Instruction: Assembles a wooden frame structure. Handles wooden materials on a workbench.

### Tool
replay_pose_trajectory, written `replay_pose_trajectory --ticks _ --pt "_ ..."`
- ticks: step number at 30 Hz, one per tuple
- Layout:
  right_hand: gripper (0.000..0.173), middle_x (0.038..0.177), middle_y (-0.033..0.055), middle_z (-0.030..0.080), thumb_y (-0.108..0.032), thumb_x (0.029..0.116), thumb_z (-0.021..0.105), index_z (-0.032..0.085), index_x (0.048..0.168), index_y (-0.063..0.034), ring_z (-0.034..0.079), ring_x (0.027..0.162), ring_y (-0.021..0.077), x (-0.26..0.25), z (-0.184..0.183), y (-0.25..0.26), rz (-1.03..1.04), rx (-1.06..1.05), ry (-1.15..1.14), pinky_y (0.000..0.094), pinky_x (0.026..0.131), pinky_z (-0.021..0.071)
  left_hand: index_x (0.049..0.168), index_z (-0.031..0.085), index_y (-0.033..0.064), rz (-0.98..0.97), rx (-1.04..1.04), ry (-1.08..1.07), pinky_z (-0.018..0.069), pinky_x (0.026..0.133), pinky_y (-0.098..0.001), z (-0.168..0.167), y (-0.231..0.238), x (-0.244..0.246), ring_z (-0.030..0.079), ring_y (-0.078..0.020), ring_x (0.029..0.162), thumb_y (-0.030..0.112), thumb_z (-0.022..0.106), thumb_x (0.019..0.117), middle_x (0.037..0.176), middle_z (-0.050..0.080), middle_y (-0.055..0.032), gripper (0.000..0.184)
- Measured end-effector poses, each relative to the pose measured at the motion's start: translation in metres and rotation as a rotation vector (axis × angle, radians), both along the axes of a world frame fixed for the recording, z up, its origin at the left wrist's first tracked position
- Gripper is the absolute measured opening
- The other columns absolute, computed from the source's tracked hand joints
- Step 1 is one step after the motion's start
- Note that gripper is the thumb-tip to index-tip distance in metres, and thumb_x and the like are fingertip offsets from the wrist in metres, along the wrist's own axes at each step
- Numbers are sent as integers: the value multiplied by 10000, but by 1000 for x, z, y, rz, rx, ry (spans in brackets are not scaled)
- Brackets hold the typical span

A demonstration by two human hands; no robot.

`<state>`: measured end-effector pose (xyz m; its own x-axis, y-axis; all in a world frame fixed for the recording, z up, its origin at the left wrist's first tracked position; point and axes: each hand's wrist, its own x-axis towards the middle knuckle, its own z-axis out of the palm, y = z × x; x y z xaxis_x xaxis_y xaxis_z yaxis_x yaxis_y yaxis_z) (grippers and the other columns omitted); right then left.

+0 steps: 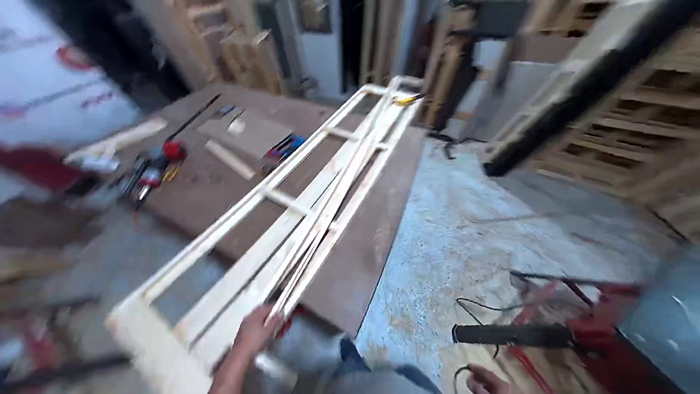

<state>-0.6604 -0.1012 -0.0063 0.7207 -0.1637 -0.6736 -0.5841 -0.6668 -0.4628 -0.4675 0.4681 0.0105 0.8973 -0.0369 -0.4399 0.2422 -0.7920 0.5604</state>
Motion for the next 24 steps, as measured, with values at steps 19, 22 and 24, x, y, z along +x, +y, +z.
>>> replay_pose_trajectory --ticks 19,22,24 --pt "405 1469 57 566 -423 1000 616 668 1302 -157 488 1414 232 405 -3 367 1869 149 -868 515 1209 356 1554 412 86 1123 290 59 529 1020 -540 -28 -54 -68 613 -358 1245 327 656 999 1370 603 -194 653" --pt "313 1469 70 574 -392 1018 604 714 1173 -143 439 1458 281 420 -14 377 1943 236 -864 532 1213 352 1611 309 109 1104 315 74 563 951 -558 -29 -57 -66 637 -382 1207 292 643 996 1374 593 -222 723" --pt "322 1497 67 553 -405 1032 586 712 1177 -146 396 1493 291 426 -16 377 1965 259 -832 555 1214 344 1625 296 144 1076 281 82 560 961 -558 -29 -52 -68 613 -378 1249 287 639 1000 1409 573 -212 727"
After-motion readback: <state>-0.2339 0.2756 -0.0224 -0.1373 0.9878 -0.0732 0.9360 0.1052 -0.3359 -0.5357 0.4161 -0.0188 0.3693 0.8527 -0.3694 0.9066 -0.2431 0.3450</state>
